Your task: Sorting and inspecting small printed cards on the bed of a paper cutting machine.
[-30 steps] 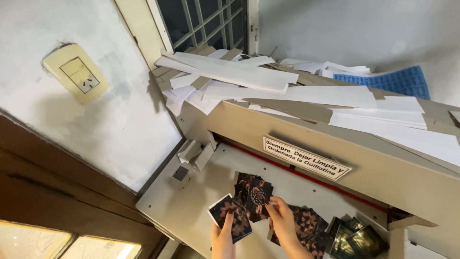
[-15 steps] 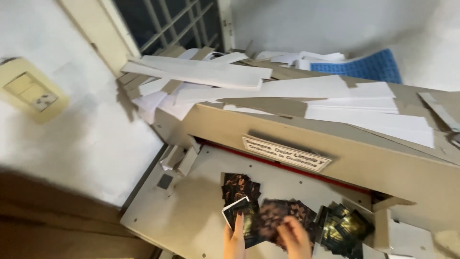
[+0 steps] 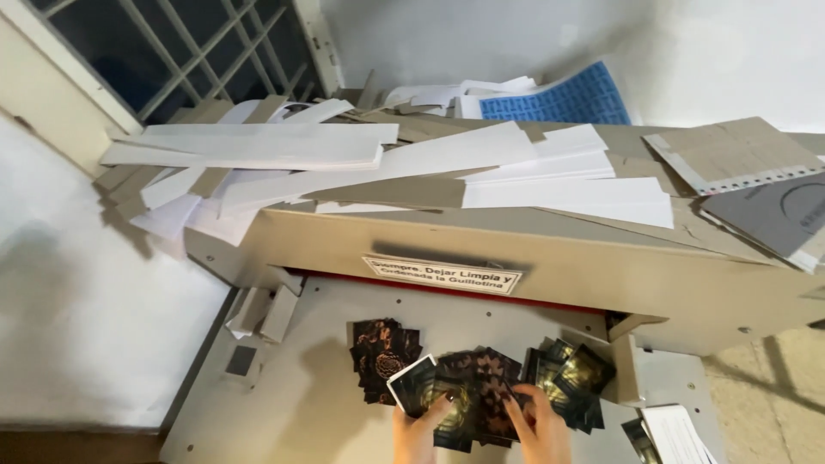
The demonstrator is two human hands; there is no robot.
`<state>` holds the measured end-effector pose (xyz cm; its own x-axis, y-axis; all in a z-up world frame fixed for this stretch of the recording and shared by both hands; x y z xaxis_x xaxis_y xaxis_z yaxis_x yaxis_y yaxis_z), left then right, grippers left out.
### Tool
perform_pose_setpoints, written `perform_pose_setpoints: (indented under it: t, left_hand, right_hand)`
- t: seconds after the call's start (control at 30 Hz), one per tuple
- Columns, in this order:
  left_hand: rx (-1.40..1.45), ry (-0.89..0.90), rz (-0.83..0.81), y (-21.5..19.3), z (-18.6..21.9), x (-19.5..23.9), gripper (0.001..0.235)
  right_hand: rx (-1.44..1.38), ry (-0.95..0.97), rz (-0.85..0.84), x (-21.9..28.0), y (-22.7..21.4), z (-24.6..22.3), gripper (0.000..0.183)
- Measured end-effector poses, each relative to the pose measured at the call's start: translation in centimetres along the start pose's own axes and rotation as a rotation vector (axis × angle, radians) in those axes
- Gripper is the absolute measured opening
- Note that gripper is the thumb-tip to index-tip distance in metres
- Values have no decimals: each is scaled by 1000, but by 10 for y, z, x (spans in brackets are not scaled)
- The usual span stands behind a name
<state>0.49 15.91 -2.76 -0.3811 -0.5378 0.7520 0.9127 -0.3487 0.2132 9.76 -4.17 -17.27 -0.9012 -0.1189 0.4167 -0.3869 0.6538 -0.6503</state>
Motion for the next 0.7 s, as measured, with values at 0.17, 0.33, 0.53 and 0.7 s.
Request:
perform_pose_setpoints:
  t: [0.17,0.33,0.53,0.7]
  left_hand:
    - [-140,31,-198,17,-35,-20,49]
    - [-325,-107,-183,46,-45,-3,58]
    - [-311,-4,-346,62,-82,-49,46]
    - [-327,-75,-289,85,-72,-32,46]
  right_hand:
    - [-664,125,-263,46,-18,-32,21]
    - [-856,144,109,16,-40,24,21]
    - [-55,317,261,-3,-89,45,32]
    - [173,254,484,23,-83,32,27]
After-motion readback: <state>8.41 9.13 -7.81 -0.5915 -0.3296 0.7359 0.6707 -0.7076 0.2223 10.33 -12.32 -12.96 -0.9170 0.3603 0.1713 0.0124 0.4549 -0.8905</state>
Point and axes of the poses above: each hand's wrist, its own x-axis away from the middle knuckle, its own y-axis out of the palm, z = x × y, the point moved 3 cm from there along -x, towards the middle knuckle, and after that the axes turned 5 degrees about y, right-handed, at the moved point
